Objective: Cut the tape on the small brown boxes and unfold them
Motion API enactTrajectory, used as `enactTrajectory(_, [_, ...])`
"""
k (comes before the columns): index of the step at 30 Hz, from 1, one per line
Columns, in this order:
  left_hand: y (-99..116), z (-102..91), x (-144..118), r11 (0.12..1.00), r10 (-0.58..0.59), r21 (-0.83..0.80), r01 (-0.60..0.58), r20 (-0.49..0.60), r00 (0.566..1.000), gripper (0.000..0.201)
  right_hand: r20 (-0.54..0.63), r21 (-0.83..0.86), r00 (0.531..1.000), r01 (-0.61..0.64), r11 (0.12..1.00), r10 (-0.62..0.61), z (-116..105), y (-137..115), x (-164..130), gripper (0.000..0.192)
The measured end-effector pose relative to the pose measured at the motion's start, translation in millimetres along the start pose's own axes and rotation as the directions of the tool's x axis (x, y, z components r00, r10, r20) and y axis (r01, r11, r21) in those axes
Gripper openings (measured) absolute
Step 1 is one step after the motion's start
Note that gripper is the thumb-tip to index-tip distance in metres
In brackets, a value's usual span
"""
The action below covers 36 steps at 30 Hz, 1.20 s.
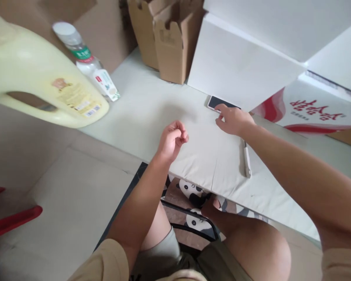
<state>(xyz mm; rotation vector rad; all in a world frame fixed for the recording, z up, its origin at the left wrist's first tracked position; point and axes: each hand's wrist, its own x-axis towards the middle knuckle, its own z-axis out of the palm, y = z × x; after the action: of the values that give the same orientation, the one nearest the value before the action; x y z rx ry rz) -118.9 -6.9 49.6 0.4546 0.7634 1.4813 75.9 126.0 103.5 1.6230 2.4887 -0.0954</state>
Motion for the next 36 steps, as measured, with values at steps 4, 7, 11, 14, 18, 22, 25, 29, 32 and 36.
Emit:
enactTrajectory(4, [16.1,-12.0,2.4,0.998,0.040,-0.041,-0.042,-0.041,0.998,0.009,-0.046,0.024,0.997,0.069,0.997,-0.067,-29.3,-62.6,54.8,0.053])
enactTrajectory(7, [18.6,-15.9,5.1,0.999,0.033,-0.040,-0.034,-0.030,0.999,0.007,-0.164,0.052,0.983,0.095,0.994,-0.085,-61.6,-107.4,85.5,0.064])
enactTrajectory(11, [16.9,-15.5,6.5,1.000,-0.003,-0.001,0.003,-0.005,1.000,0.006,-0.230,0.120,0.970,-0.049,0.992,0.076,-101.6,-145.3,117.2,0.090])
enactTrajectory(14, [16.1,-13.8,6.3,1.000,-0.003,0.022,0.002,0.015,1.000,0.006,-0.166,0.122,0.982,-0.076,0.990,0.095,-115.3,-147.7,133.0,0.078])
enactTrajectory(18, [15.6,-11.9,5.5,0.999,-0.001,0.045,0.000,0.008,1.000,0.003,-0.184,-0.038,0.982,-0.057,0.998,0.049,-109.0,-126.3,132.3,0.055])
enactTrajectory(22, [14.0,-10.7,2.8,0.998,0.039,0.057,-0.037,-0.043,0.998,0.004,-0.243,-0.072,0.969,0.020,0.997,-0.037,-92.7,-104.4,102.8,0.047])
enactTrajectory(25, [13.7,-11.1,1.0,0.994,0.105,0.041,-0.101,-0.118,0.987,0.009,-0.302,-0.117,0.947,0.075,0.990,-0.108,-82.7,-94.3,70.0,0.044])
enactTrajectory(29, [13.5,-16.5,4.6,0.986,0.158,-0.019,-0.168,-0.240,0.958,0.011,-0.313,-0.107,0.948,0.022,0.994,-0.054,-68.3,-68.4,12.3,0.046])
enactTrajectory(32, [11.4,-23.6,11.5,0.952,0.295,0.060,-0.300,-0.443,0.847,0.011,-0.428,0.004,0.904,-0.003,1.000,0.005,-48.8,-32.0,-50.7,0.044])
enactTrajectory(36, [8.8,-26.8,12.7,0.879,0.476,0.271,-0.391,-0.495,0.727,0.004,-0.625,0.240,0.779,0.122,0.963,0.057,-2.5,10.3,-144.4,0.047])
